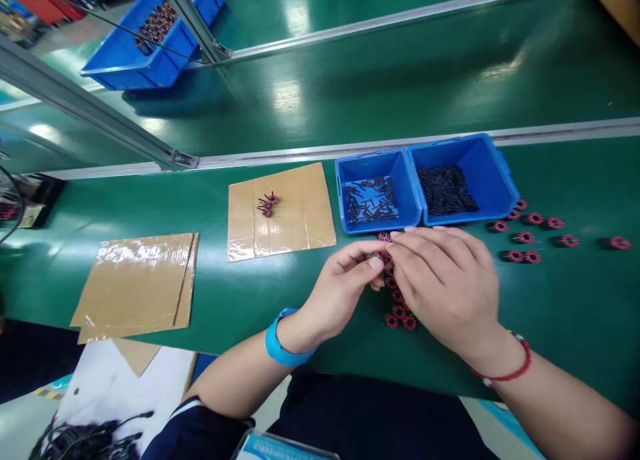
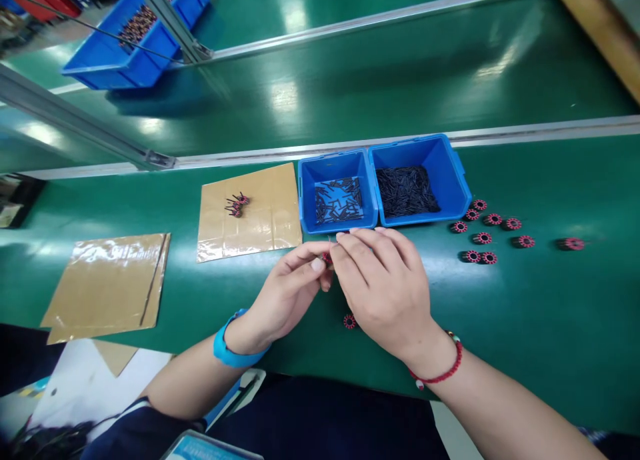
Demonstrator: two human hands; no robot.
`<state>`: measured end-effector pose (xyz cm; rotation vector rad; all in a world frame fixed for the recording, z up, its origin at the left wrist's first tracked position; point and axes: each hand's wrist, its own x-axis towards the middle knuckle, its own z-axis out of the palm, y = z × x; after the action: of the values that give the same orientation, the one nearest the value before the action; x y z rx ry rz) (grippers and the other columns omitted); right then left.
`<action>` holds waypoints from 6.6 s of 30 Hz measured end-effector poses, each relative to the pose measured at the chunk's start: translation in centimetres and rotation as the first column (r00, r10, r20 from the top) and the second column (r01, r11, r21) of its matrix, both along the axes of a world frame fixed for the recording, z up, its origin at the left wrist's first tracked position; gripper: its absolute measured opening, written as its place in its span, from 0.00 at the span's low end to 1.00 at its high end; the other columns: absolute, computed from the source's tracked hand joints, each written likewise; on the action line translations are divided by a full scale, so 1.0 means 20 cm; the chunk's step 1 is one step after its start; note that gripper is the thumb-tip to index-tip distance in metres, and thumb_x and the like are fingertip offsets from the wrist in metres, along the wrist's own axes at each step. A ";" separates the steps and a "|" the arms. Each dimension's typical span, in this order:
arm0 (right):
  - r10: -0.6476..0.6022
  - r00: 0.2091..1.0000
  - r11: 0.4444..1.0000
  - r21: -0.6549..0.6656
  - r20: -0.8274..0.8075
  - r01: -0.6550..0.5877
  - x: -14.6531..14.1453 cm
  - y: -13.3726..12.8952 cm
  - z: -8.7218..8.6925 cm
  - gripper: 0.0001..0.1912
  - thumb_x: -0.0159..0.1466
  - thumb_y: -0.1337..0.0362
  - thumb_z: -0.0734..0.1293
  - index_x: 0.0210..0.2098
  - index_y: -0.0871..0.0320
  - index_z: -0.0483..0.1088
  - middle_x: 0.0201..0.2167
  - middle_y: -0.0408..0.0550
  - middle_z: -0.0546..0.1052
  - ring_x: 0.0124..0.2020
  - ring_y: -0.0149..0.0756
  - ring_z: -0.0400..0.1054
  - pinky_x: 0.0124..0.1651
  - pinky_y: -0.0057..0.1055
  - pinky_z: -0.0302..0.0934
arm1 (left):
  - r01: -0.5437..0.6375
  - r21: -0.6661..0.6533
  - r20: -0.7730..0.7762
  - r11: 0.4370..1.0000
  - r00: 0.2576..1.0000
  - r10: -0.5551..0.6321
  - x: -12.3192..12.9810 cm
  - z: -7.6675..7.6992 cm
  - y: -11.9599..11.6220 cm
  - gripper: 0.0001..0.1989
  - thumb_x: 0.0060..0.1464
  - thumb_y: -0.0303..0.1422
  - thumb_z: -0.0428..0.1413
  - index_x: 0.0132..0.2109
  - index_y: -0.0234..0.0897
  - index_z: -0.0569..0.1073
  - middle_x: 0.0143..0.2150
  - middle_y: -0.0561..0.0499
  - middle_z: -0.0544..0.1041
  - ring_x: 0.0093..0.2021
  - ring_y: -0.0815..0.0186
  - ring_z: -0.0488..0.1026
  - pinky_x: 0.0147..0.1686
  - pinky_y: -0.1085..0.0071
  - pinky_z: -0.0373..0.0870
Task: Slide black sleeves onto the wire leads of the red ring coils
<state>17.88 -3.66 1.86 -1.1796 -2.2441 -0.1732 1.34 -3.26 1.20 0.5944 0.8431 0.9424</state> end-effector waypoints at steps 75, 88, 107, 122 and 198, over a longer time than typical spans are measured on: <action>0.038 0.986 0.807 -0.586 0.162 0.065 -0.06 0.46 0.09 0.11 0.66 0.67 0.61 0.39 0.57 0.76 0.41 0.55 0.81 0.43 0.48 0.75 0.44 0.42 0.65 | -0.266 -0.133 0.264 0.955 0.919 0.293 -0.14 0.01 0.18 0.06 0.61 0.28 0.54 0.37 0.32 0.75 0.30 0.51 0.75 0.28 0.75 0.71 0.31 0.78 0.68; 0.108 0.917 0.745 -0.642 0.384 0.180 -0.20 0.68 -0.01 0.05 0.57 0.67 0.68 0.31 0.60 0.77 0.33 0.62 0.82 0.38 0.52 0.76 0.39 0.40 0.64 | -0.280 -0.114 0.255 0.953 0.919 0.300 -0.14 -0.02 0.19 0.07 0.62 0.27 0.52 0.37 0.32 0.74 0.29 0.51 0.75 0.27 0.74 0.71 0.31 0.76 0.65; -0.253 0.809 0.690 -0.685 -0.531 -0.233 0.07 0.61 0.04 0.06 0.59 0.66 0.68 0.34 0.59 0.77 0.32 0.48 0.81 0.35 0.36 0.74 0.42 0.35 0.67 | -0.110 -0.099 0.142 0.989 0.982 0.123 -0.05 -0.08 0.10 0.07 0.54 0.30 0.63 0.39 0.33 0.75 0.30 0.50 0.76 0.28 0.73 0.70 0.31 0.76 0.66; -0.456 0.493 0.596 -0.666 -0.741 -0.449 0.08 0.09 0.11 0.04 0.64 0.62 0.71 0.36 0.55 0.78 0.33 0.46 0.82 0.34 0.33 0.78 0.39 0.29 0.73 | 0.106 -0.058 0.161 0.993 0.982 -0.096 -0.04 -0.02 0.01 0.12 0.56 0.37 0.63 0.42 0.34 0.75 0.33 0.48 0.80 0.29 0.69 0.76 0.33 0.72 0.71; -0.393 0.568 0.719 -0.627 -0.723 -0.301 0.06 0.04 0.07 0.08 0.66 0.67 0.69 0.40 0.48 0.79 0.36 0.39 0.83 0.38 0.28 0.77 0.44 0.23 0.72 | 0.163 -0.065 0.204 0.984 0.968 -0.147 -0.03 -0.02 0.01 0.10 0.59 0.37 0.61 0.42 0.33 0.76 0.31 0.50 0.79 0.27 0.71 0.75 0.31 0.75 0.70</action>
<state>19.02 -2.89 3.31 -1.2814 -1.3572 1.1327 0.68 -3.07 0.73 0.4797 0.6430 0.8059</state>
